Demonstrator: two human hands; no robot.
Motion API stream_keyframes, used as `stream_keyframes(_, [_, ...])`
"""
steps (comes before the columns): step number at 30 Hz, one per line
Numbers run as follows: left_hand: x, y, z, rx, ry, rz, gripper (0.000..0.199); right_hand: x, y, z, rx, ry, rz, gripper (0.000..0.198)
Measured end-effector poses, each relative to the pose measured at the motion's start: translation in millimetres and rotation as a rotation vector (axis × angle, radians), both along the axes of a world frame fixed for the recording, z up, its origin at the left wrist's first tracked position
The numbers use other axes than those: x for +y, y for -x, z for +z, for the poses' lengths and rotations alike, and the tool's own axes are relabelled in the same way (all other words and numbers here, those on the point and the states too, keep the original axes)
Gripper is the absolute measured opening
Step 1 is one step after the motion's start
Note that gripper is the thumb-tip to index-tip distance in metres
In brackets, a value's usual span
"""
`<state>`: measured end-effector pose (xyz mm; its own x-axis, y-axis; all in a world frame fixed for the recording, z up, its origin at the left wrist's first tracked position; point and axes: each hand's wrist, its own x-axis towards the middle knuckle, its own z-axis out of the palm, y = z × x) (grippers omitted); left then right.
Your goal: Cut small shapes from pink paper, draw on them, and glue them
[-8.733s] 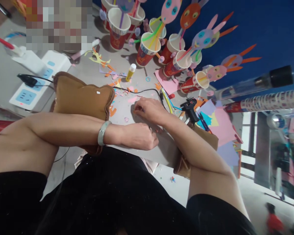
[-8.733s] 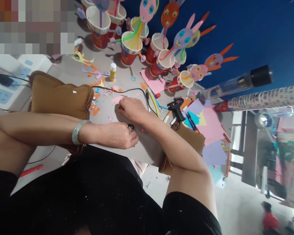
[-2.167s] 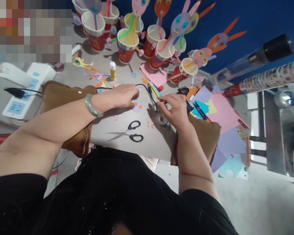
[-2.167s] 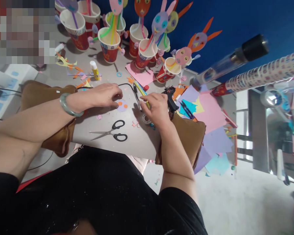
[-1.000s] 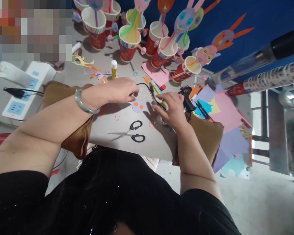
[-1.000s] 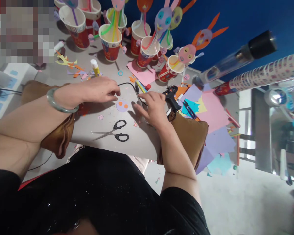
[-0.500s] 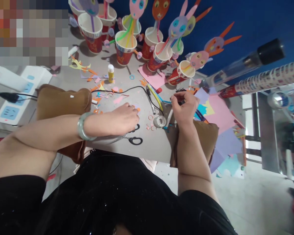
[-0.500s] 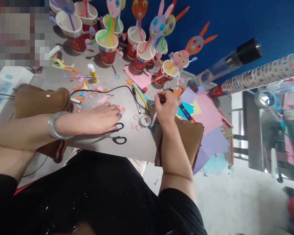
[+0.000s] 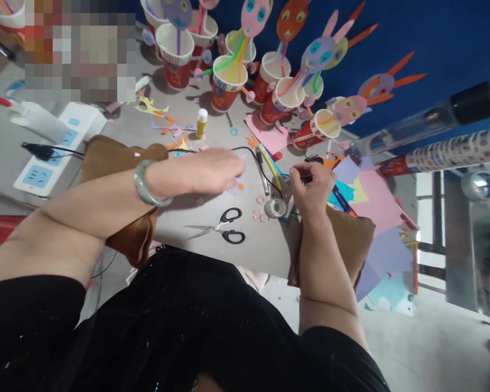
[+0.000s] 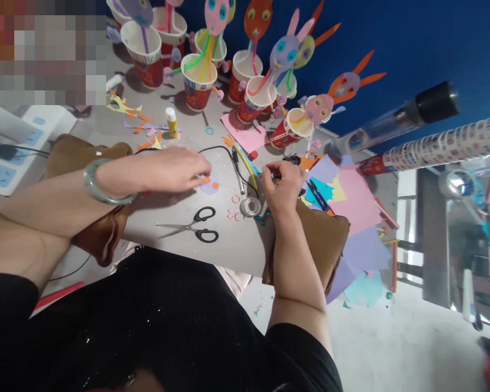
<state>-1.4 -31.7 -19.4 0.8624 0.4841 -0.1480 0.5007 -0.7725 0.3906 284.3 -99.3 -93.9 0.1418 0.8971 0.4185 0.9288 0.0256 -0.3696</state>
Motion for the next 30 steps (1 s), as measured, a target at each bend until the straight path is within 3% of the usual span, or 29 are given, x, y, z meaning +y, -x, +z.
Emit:
stream_keyframes(2, [13, 5, 12.8, 0.099, -0.115, 0.158, 0.031, 0, 0, 1, -0.01, -0.006, -0.001, 0.014])
stream_keyframes(5, [26, 14, 22.9, 0.143, -0.116, 0.229, 0.03, -1, 2, 1, -0.003, -0.009, 0.0, 0.015])
stream_keyframes(12, [35, 14, -2.0, 0.293, -0.022, 0.213, 0.025, 0, 6, 2, 0.027, 0.031, 0.024, 0.016])
stream_keyframes(20, [32, 6, -18.9, 0.292, -0.105, 0.169, 0.031, -1, 6, 0, -0.029, 0.01, 0.056, 0.016])
stream_keyframes(30, [33, 6, -13.3, 0.341, -0.135, 0.088, 0.027, -3, 13, 5, -0.024, 0.035, 0.074, 0.02])
